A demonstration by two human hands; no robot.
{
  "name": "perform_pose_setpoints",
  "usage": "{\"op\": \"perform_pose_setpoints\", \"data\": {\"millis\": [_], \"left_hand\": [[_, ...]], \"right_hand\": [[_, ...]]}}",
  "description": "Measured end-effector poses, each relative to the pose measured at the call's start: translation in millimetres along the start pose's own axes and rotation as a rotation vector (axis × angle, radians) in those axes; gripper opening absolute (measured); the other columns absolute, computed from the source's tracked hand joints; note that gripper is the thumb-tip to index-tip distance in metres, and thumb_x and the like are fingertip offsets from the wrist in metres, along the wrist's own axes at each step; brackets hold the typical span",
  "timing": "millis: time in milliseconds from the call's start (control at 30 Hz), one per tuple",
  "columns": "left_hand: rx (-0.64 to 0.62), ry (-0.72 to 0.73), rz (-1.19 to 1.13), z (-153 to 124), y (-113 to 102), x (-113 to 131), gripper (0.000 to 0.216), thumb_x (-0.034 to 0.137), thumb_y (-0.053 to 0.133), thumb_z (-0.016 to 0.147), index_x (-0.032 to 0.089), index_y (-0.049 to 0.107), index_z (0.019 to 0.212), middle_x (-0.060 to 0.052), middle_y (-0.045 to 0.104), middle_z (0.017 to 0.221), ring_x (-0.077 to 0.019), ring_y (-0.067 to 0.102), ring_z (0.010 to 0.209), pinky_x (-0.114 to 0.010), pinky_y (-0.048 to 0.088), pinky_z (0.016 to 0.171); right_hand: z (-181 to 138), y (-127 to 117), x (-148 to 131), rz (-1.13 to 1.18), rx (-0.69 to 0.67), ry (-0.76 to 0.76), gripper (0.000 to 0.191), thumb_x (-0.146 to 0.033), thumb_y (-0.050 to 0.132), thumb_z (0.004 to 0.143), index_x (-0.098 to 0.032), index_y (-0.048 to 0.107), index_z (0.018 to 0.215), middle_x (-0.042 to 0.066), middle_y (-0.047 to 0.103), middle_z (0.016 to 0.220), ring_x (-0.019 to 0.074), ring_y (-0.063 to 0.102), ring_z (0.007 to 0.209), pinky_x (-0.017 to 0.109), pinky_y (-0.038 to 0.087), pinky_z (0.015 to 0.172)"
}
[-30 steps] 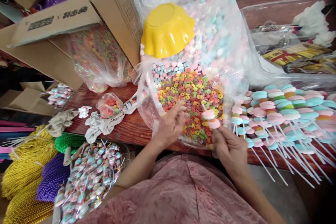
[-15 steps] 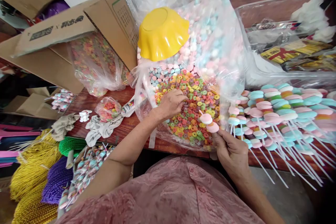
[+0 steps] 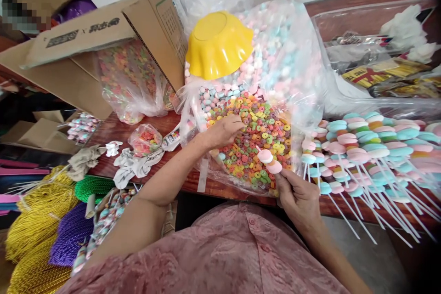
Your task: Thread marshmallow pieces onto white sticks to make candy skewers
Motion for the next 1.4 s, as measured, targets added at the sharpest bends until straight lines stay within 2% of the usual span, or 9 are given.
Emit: {"op": "perform_pose_setpoints", "data": {"millis": [133, 267, 333, 400, 533, 667, 867, 1100, 1400], "left_hand": [[-0.179, 0.009, 0.022, 8.7, -8.5, 0.7, 0.019, 0.009, 0.046, 0.088, 0.015, 0.063, 0.09, -0.011, 0.065, 0.091, -0.0207, 0.061, 0.087, -0.031, 0.048, 0.077], [-0.215, -0.003, 0.111, 14.0, -10.0, 6.1, 0.011, 0.011, 0.053, 0.084, 0.014, 0.063, 0.08, -0.011, 0.065, 0.086, -0.0211, 0.061, 0.082, -0.032, 0.048, 0.074], [-0.125, -0.029, 0.059, 11.9, -13.0, 8.7, 0.012, 0.011, 0.054, 0.083, 0.015, 0.062, 0.075, -0.011, 0.066, 0.083, -0.0202, 0.062, 0.08, -0.031, 0.048, 0.073], [0.05, -0.095, -0.101, 5.2, -20.2, 11.5, 0.012, 0.013, 0.056, 0.082, 0.016, 0.062, 0.072, -0.009, 0.068, 0.081, -0.0186, 0.063, 0.078, -0.03, 0.049, 0.072], [0.423, -0.415, -0.76, -19.7, -28.1, 20.2, 0.008, 0.021, 0.069, 0.076, 0.016, 0.066, 0.071, -0.006, 0.073, 0.08, -0.0161, 0.067, 0.076, -0.027, 0.052, 0.067], [0.578, -0.702, -1.4, -36.2, -12.3, 45.9, 0.02, 0.027, 0.081, 0.068, 0.014, 0.066, 0.065, -0.005, 0.074, 0.072, -0.0151, 0.069, 0.062, -0.024, 0.053, 0.054], [0.776, -0.793, -1.623, -44.8, -2.9, 68.9, 0.02, 0.023, 0.085, 0.061, 0.014, 0.068, 0.062, -0.003, 0.073, 0.066, -0.0133, 0.068, 0.056, -0.021, 0.053, 0.05], [0.697, -0.817, -1.681, -54.7, 4.7, 77.3, 0.022, 0.027, 0.089, 0.06, 0.015, 0.073, 0.068, -0.002, 0.075, 0.071, -0.0127, 0.067, 0.058, -0.024, 0.056, 0.054], [0.643, -0.789, -1.609, -66.2, 10.1, 84.6, 0.026, 0.034, 0.091, 0.061, 0.016, 0.073, 0.067, -0.003, 0.074, 0.073, -0.0141, 0.067, 0.059, -0.025, 0.057, 0.052]], "right_hand": [[-1.1, 3.9, 1.4, -0.012, -0.002, -0.004, 0.017, -0.02, 0.06, 0.095, -0.012, 0.074, 0.093, -0.002, 0.063, 0.062, 0.0089, 0.053, 0.049, 0.019, 0.044, 0.049], [-1.8, 8.1, -0.7, -0.012, -0.018, -0.016, 0.016, -0.021, 0.06, 0.094, -0.014, 0.074, 0.093, -0.002, 0.063, 0.063, 0.0091, 0.053, 0.049, 0.019, 0.044, 0.049], [-1.4, 8.1, -2.7, -0.011, -0.027, -0.021, 0.016, -0.021, 0.06, 0.094, -0.014, 0.074, 0.09, -0.002, 0.061, 0.06, 0.0088, 0.052, 0.048, 0.02, 0.042, 0.048], [-0.6, 6.0, -3.8, -0.008, -0.023, -0.012, 0.016, -0.021, 0.06, 0.094, -0.014, 0.073, 0.089, -0.003, 0.059, 0.059, 0.009, 0.051, 0.047, 0.02, 0.042, 0.047], [2.9, 3.8, -6.5, 0.008, -0.029, 0.026, 0.016, -0.022, 0.059, 0.094, -0.015, 0.073, 0.09, -0.003, 0.059, 0.059, 0.0097, 0.052, 0.047, 0.02, 0.042, 0.047], [8.9, 10.0, -19.0, 0.022, -0.064, -0.031, 0.015, -0.02, 0.059, 0.095, -0.016, 0.071, 0.088, -0.003, 0.058, 0.059, 0.0085, 0.049, 0.046, 0.02, 0.039, 0.047], [12.8, 18.3, -24.6, -0.065, -0.112, -0.067, 0.024, -0.021, 0.055, 0.096, -0.016, 0.068, 0.077, -0.003, 0.054, 0.056, 0.0083, 0.044, 0.046, 0.022, 0.035, 0.048], [8.8, 11.5, -26.0, -0.062, -0.152, -0.104, 0.021, -0.021, 0.053, 0.096, -0.018, 0.07, 0.084, 0.0, 0.064, 0.063, 0.0113, 0.053, 0.05, 0.023, 0.04, 0.051], [-2.9, 11.5, -15.8, -0.081, -0.32, -0.055, 0.027, -0.022, 0.049, 0.097, -0.019, 0.064, 0.075, -0.001, 0.06, 0.061, 0.0109, 0.047, 0.049, 0.024, 0.034, 0.051]]}}
Point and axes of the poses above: each hand's wrist, its own z-axis towards the middle knuckle, its own y-axis out of the palm, x = y × z, the point moved 4 cm from there along z, towards the middle knuckle
